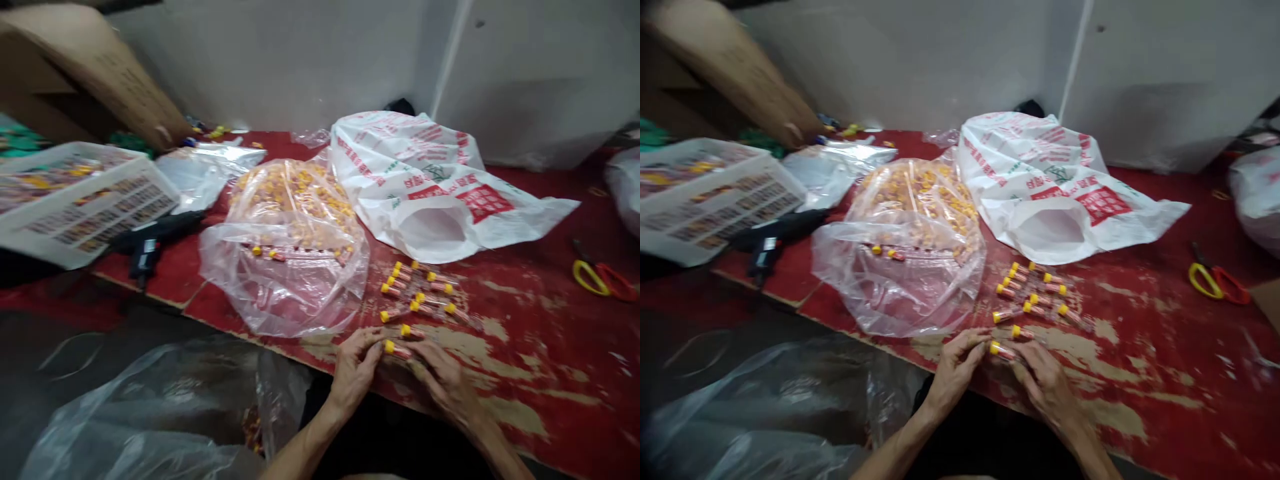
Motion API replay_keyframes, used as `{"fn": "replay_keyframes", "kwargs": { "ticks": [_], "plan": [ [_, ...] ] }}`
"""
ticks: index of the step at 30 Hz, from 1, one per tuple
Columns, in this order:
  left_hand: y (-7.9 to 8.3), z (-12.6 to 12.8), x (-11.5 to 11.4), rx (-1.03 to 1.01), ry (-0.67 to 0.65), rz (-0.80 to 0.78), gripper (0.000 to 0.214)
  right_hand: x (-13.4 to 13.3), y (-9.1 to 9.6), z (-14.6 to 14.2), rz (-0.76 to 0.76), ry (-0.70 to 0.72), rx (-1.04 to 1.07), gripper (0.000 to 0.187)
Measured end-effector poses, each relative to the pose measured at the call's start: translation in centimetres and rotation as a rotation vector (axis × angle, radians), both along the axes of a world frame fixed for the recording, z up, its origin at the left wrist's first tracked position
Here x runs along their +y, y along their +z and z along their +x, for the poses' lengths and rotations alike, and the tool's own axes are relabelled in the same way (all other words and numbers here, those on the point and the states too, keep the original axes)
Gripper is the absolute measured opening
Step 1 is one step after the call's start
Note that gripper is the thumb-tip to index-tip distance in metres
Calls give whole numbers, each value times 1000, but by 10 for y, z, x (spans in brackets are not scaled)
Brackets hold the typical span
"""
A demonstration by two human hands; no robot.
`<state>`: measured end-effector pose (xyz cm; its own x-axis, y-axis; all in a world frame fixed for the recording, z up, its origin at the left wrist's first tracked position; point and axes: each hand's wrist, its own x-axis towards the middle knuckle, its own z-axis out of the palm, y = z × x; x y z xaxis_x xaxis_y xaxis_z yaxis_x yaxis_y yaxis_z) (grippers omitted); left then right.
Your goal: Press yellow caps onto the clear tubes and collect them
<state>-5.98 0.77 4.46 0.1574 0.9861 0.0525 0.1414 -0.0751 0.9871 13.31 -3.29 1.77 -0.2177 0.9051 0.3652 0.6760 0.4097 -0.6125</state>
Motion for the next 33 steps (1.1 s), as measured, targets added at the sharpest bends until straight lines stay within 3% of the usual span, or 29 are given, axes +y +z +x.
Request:
{"fn": "replay_keyframes", "kwargs": {
  "ticks": [4, 6, 8, 12, 16, 19, 23, 26, 28, 31, 33],
  "plan": [
    [1, -42, 56, 462, 365, 256, 20, -7, -29, 31, 238, -127, -227, 29],
    [1, -73, 93, 712, 542, 281, 21, -7, -42, 43, 321, -151, -328, 31],
    [2, -104, 130, 812, 617, 268, 25, -7, -49, 47, 365, -169, -390, 32],
    [5, -146, 184, 942, 506, 261, 28, -10, -45, 38, 337, -227, -467, 33],
    [4, -163, 204, 987, 339, 272, 15, -10, -35, 33, 284, -257, -403, 33],
    [0, -161, 194, 992, 348, 354, 27, 6, -29, 39, 285, -303, -311, 31],
    [-2, -119, 139, 801, 477, 617, 31, 62, -12, 57, 299, -368, -278, 30],
    [-5, -61, 87, 544, 230, 699, 17, 129, 2, 71, 65, -501, -469, 29],
    [-11, -24, 60, 379, 52, 684, 14, 176, 8, 79, -6, -525, -520, 29],
    [-29, 12, 36, 216, -159, 612, 17, 236, 9, 88, -96, -551, -585, 27],
    [-45, 21, 29, 138, -181, 552, 18, 267, 7, 92, -157, -589, -623, 27]
  ]
}}
